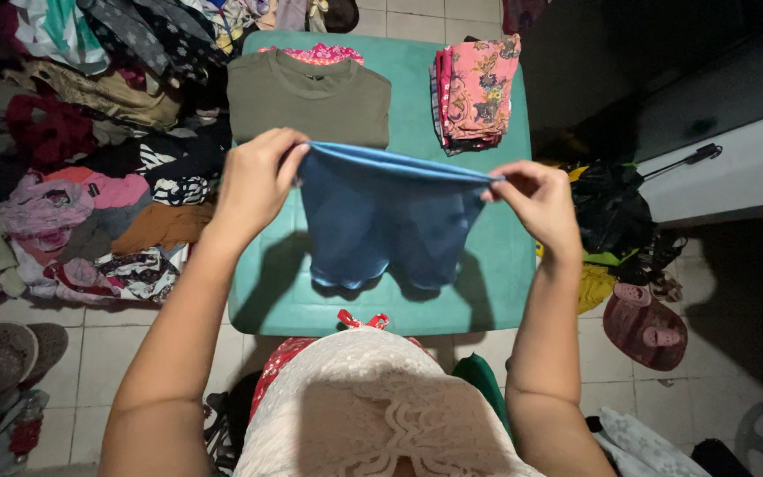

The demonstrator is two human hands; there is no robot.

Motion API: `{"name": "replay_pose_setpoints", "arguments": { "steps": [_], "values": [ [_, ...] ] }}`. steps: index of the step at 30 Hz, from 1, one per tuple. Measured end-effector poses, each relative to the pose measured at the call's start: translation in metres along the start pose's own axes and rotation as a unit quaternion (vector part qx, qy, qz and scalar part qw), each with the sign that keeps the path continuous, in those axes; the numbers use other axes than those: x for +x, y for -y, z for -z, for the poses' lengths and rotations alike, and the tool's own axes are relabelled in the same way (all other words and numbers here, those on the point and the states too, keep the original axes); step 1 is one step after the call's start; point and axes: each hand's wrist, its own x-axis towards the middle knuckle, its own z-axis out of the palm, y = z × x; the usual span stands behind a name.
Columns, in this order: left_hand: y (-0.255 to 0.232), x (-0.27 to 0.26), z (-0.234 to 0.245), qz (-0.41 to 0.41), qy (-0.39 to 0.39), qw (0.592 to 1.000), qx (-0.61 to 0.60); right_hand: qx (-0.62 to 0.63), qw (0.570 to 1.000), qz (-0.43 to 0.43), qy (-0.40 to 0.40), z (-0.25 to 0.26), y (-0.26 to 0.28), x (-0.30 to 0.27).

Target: The person folds items of clothing including a green t-shirt, a blue garment, a pink patterned cloth, and a peach-colored top on a green surface.

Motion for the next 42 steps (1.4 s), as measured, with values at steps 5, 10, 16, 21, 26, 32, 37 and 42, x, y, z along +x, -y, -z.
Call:
{"name": "replay_pose_setpoints", "arguments": {
  "steps": [5,10,16,21,26,32,37,42],
  "values": [
    [0.006,0.003,-0.027,0.005,-0.031,0.996,-0.078,-0.007,0.989,0.104,-0.108,-0.013,-0.012,0.006],
    [0.022,-0.032,-0.048,-0.070,-0.043,0.994,-0.072,-0.059,0.987,0.109,-0.102,-0.016,-0.042,-0.026],
    [0.084,-0.130,-0.112,0.052,0.138,0.988,-0.038,-0.159,0.987,-0.025,0.004,-0.051,-0.152,-0.083],
    [0.126,-0.225,-0.156,0.140,0.249,0.957,-0.047,-0.233,0.953,-0.096,0.167,-0.092,-0.250,-0.134],
    [0.139,-0.271,-0.169,0.168,0.313,0.935,0.000,-0.187,0.946,-0.135,0.228,-0.103,-0.282,-0.161],
    [0.145,-0.239,-0.172,0.134,0.175,0.975,0.014,-0.155,0.979,-0.120,0.059,-0.103,-0.278,-0.138],
    [0.161,-0.164,-0.189,0.160,0.065,0.985,0.007,-0.171,0.978,-0.080,-0.092,-0.109,-0.275,-0.081],
    [0.212,-0.110,-0.238,0.205,0.035,0.978,-0.033,-0.195,0.963,-0.080,-0.165,-0.118,-0.304,-0.015]
  ]
}}
